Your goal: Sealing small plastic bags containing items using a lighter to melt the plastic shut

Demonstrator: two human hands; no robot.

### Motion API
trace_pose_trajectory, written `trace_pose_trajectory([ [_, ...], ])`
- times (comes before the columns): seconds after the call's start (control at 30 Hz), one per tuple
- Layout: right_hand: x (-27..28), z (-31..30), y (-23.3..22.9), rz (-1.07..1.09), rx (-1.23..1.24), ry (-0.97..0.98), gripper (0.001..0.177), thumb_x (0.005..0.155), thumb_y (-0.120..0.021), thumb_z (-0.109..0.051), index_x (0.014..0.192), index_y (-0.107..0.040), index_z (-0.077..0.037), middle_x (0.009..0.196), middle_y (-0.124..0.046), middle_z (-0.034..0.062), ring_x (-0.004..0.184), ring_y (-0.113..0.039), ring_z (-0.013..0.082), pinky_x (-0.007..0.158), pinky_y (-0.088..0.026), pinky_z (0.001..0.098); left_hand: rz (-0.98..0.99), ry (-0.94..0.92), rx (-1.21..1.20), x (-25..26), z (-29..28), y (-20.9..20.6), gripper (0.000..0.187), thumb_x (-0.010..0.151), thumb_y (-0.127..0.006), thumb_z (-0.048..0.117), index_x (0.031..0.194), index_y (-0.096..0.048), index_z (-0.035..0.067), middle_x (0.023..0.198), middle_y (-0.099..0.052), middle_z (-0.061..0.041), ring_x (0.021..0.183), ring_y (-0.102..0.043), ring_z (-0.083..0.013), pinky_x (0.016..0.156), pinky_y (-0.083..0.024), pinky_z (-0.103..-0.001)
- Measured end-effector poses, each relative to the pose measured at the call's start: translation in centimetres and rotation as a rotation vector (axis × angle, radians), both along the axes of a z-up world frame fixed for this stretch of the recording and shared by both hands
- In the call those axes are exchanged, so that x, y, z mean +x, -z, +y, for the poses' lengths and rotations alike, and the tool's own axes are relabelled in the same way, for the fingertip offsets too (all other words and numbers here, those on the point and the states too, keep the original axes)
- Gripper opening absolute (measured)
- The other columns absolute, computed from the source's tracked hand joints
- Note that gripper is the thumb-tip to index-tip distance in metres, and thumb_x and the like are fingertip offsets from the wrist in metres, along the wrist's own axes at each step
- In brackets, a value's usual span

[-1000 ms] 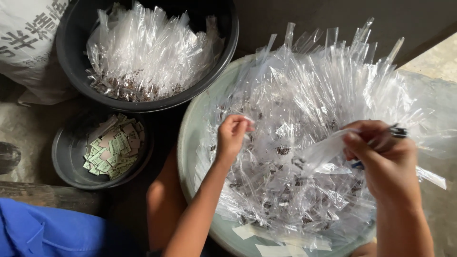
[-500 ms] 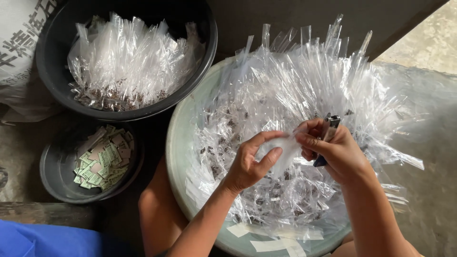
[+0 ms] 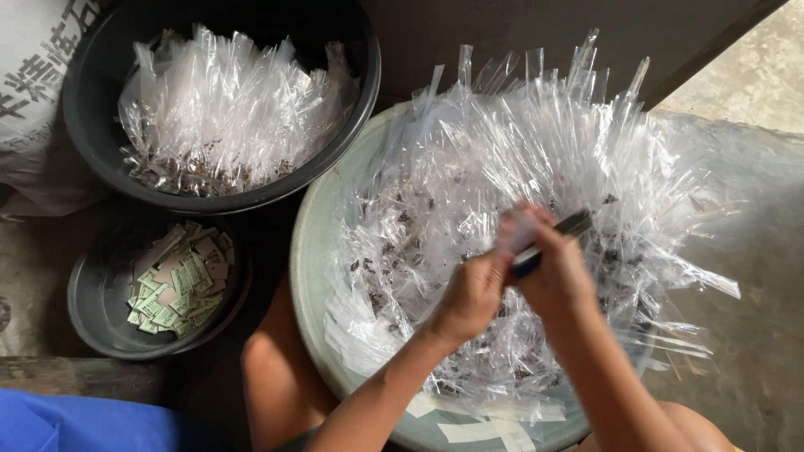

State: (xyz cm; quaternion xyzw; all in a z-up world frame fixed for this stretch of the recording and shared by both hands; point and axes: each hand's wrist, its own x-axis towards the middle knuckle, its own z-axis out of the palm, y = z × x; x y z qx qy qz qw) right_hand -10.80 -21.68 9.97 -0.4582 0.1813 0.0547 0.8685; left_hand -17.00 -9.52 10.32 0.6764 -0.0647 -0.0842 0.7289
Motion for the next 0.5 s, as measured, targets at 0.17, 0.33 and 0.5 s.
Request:
trace_pose_trajectory([
  [0.17, -0.5, 0.1, -2.4, 0.027, 0.124, -0.089, 0.037, 0.097, -0.066, -0.022, 0.117, -0.067, 0.009, 0.102, -0.07, 0.0222, 0.088, -0.069, 0.0302, 0.085, -0.055, 0.0395, -0.067, -0.083, 0.388, 1.2, 1.2, 2.4, 0.046, 0.11, -0.039, 0.042, 0.091, -0.066, 0.01, 0.082, -0.074, -0.015, 0.085, -0.073, -0.0417, 0.077, -0.056, -0.054],
  [0.33, 0.6, -0.2, -0.2, -0.173, -0.23, 0.01, 0.048, 0.104, -0.067, -0.038, 0.08, -0.063, 0.003, 0.07, -0.06, 0.0149, 0.057, -0.071, 0.0292, 0.056, -0.06, 0.0357, -0.07, 0.004, 0.392, -0.2, -0.6, 3.3, 0.037, 0.111, -0.045, 0.036, 0.088, -0.063, 0.013, 0.068, -0.07, -0.011, 0.067, -0.073, -0.0356, 0.069, -0.057, -0.048],
  [0.5, 2.5, -4.5, 1.5, -0.242, -0.522, -0.009, 0.035, 0.105, -0.068, -0.033, 0.076, -0.058, -0.015, 0.062, -0.055, -0.0013, 0.048, -0.053, 0.0126, 0.043, -0.049, 0.0299, 0.06, 0.278, 0.111, -2.6, -0.5, 2.6, 0.022, 0.111, -0.046, 0.012, 0.109, -0.058, -0.007, 0.072, -0.055, -0.008, 0.048, -0.047, -0.0131, 0.039, -0.038, -0.022],
])
